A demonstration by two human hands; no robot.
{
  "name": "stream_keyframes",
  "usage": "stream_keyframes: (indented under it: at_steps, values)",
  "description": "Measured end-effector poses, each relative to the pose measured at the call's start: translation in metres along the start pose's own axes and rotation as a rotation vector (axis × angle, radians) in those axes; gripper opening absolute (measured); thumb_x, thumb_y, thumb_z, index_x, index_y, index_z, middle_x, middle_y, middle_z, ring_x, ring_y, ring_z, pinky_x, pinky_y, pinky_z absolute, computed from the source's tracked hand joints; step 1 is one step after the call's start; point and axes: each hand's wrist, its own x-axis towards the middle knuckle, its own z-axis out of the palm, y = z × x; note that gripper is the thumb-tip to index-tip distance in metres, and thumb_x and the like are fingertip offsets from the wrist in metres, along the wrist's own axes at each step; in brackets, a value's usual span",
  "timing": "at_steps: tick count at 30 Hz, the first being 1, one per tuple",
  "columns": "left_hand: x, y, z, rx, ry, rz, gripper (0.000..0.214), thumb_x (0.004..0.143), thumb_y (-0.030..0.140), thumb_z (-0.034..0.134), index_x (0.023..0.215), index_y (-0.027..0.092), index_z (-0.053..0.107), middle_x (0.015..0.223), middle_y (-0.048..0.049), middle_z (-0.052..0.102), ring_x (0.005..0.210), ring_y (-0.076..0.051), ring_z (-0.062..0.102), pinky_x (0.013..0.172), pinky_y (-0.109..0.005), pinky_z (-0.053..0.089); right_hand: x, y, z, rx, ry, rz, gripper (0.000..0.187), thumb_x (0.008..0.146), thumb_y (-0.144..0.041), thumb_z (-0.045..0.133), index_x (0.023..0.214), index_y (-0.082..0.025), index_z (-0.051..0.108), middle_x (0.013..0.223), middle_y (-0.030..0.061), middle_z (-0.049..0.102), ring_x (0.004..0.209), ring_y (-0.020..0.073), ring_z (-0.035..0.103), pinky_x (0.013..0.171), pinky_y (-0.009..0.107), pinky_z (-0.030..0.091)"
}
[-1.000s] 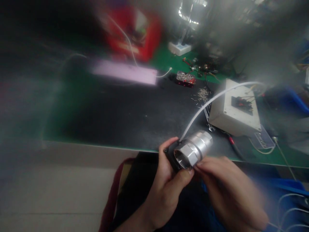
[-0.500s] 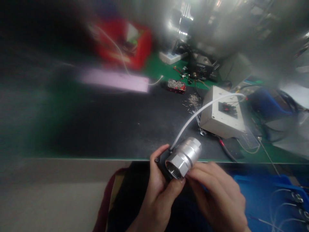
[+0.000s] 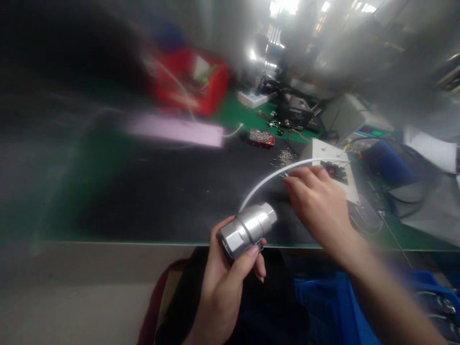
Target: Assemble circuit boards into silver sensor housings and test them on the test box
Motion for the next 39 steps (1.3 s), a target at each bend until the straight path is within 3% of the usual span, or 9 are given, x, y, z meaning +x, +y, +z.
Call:
stream_keyframes:
  at_steps: [2,4,9,16,19,25,30,34,39]
  values:
    - [0.000,0.001,-0.001,-0.010,0.007,0.025,0.052,0.095,0.027,0.070,0.140,0.023,0.043,0.103,-0.0076,0.071,0.065,-0.014,0.064,0.060,-0.030,0.051,0.025,0.009,0.014,-0.178,-0.206,-0.072,0.018,0.099,-0.007,0.057,0.090,-0.011,0.072,0.099,0.0153,0.070,0.097,0.0306,0.058,0.080,0.040,0.041]
    - [0.000,0.002,-0.001,-0.022,0.003,0.027,0.053,0.095,0.027,0.070,0.140,0.022,0.042,0.101,-0.0075,0.071,0.063,-0.014,0.063,0.058,-0.028,0.050,0.038,0.011,0.026,-0.221,-0.289,-0.101,0.024,0.097,-0.005,0.054,0.080,-0.012,0.070,0.087,0.0152,0.068,0.092,0.0303,0.057,0.080,0.041,0.038]
    - [0.000,0.007,-0.004,-0.040,-0.021,0.016,0.054,0.094,0.026,0.069,0.139,0.022,0.040,0.098,-0.0067,0.070,0.061,-0.013,0.060,0.056,-0.027,0.047,0.036,0.004,0.037,-0.221,-0.282,-0.122,0.026,0.097,-0.005,0.053,0.079,-0.012,0.070,0.084,0.0158,0.067,0.096,0.0336,0.057,0.079,0.042,0.035]
    - [0.002,0.009,-0.005,-0.047,-0.041,0.006,0.050,0.096,0.024,0.067,0.139,0.023,0.040,0.105,-0.0073,0.069,0.063,-0.011,0.060,0.058,-0.027,0.046,0.019,-0.007,0.023,-0.173,-0.290,-0.141,0.016,0.096,-0.006,0.057,0.086,-0.015,0.067,0.088,0.0113,0.068,0.088,0.0302,0.060,0.071,0.039,0.035]
    - [0.001,0.011,-0.004,-0.066,-0.062,-0.022,0.050,0.096,0.023,0.066,0.139,0.022,0.040,0.104,-0.0077,0.069,0.064,-0.012,0.060,0.059,-0.027,0.045,-0.005,-0.009,0.016,0.071,-0.239,-0.066,0.007,0.096,-0.015,0.066,0.089,-0.016,0.067,0.083,0.0054,0.067,0.079,0.0226,0.062,0.064,0.034,0.037]
    - [0.003,0.006,-0.002,-0.103,-0.116,-0.023,0.045,0.098,0.023,0.062,0.138,0.022,0.041,0.106,-0.0073,0.069,0.066,-0.012,0.060,0.059,-0.028,0.045,-0.054,-0.031,-0.013,1.003,-0.124,0.252,0.003,0.094,-0.020,0.072,0.092,-0.020,0.074,0.087,-0.0017,0.073,0.068,0.0103,0.067,0.057,0.019,0.049]
    - [-0.001,0.000,0.000,-0.109,-0.124,-0.025,0.044,0.099,0.022,0.063,0.137,0.024,0.042,0.101,-0.0030,0.067,0.067,-0.012,0.059,0.062,-0.029,0.047,-0.059,-0.051,-0.034,1.077,0.040,0.235,0.015,0.091,-0.010,0.075,0.098,-0.022,0.077,0.095,-0.0020,0.075,0.080,0.0093,0.072,0.065,0.012,0.055]
    - [-0.004,-0.004,0.000,-0.086,-0.128,-0.017,0.047,0.100,0.021,0.062,0.142,0.024,0.041,0.082,0.0017,0.065,0.066,-0.014,0.058,0.065,-0.031,0.046,-0.063,-0.057,-0.031,1.050,0.109,0.129,0.021,0.095,-0.004,0.069,0.108,-0.018,0.077,0.105,0.0037,0.074,0.095,0.0120,0.072,0.081,0.017,0.060]
    - [-0.006,-0.009,-0.001,-0.085,-0.115,-0.013,0.049,0.100,0.022,0.063,0.144,0.025,0.040,0.075,0.0030,0.062,0.067,-0.015,0.056,0.066,-0.030,0.045,-0.072,-0.064,-0.025,1.018,0.189,0.141,0.020,0.094,-0.003,0.070,0.110,-0.015,0.072,0.105,0.0044,0.073,0.095,0.0115,0.071,0.084,0.019,0.060]
